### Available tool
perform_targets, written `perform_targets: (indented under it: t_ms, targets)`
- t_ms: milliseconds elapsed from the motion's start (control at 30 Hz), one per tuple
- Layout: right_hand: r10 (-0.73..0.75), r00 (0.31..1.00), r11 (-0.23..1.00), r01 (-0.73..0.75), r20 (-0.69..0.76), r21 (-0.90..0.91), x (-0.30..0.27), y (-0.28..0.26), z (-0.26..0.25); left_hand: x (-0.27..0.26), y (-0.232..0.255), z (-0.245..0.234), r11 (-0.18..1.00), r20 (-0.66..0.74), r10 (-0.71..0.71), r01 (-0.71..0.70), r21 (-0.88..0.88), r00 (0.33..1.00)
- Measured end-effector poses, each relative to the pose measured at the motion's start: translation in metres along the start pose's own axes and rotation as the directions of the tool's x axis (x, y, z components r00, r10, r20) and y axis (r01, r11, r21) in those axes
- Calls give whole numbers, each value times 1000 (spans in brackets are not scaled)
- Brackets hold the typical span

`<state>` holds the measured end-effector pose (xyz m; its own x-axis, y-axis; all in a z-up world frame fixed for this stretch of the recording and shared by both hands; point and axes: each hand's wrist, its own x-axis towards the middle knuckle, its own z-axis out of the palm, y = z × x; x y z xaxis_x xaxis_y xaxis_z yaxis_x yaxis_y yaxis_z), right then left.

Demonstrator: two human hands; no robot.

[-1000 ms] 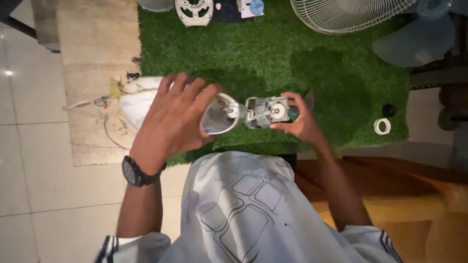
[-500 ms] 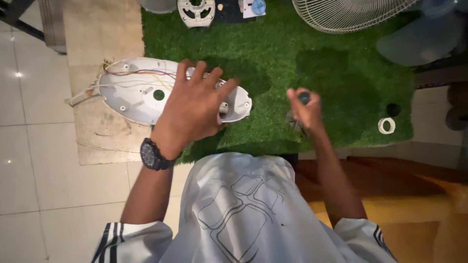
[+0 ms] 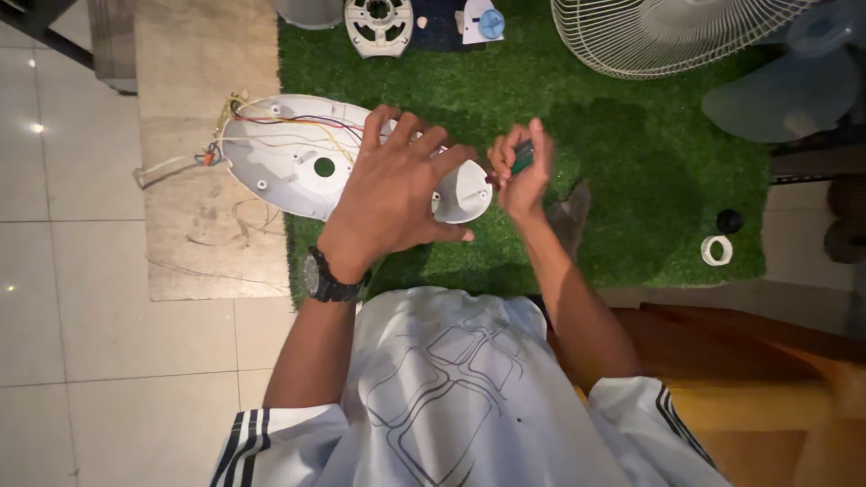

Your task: The person disassembles a white pedestal fan on a green mat. They remove the front grille, unscrew the rear housing, detach the motor assembly, and separate the internal components using a screwdriver.

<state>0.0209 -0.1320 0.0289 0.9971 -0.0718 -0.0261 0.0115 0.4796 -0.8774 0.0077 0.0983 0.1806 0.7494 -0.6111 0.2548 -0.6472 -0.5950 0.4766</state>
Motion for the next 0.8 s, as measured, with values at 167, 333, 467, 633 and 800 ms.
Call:
perform_targets:
  t_ms: [167,333,467,633,800]
  targets:
    - [-77,997,993,79,28,-88,9,12,3,3,-5,-4,999,28,-14,15,-29,1000]
    - [-71,997,993,74,37,-91,11,17,3,6,-8,-6,998,27,-25,26,-50,999]
    - [-74,997,988,76,23,-137,13,22,0,7,-9,-7,998,57,-47,50,-44,997]
    - [-126,982,904,173,142,-390,18,19,1,8,-12,-6,998,56,-35,38,-53,998]
    - [141,861,718,251,489,-649,21,-28,11,9,-13,-3,997,39,-13,16,-77,999]
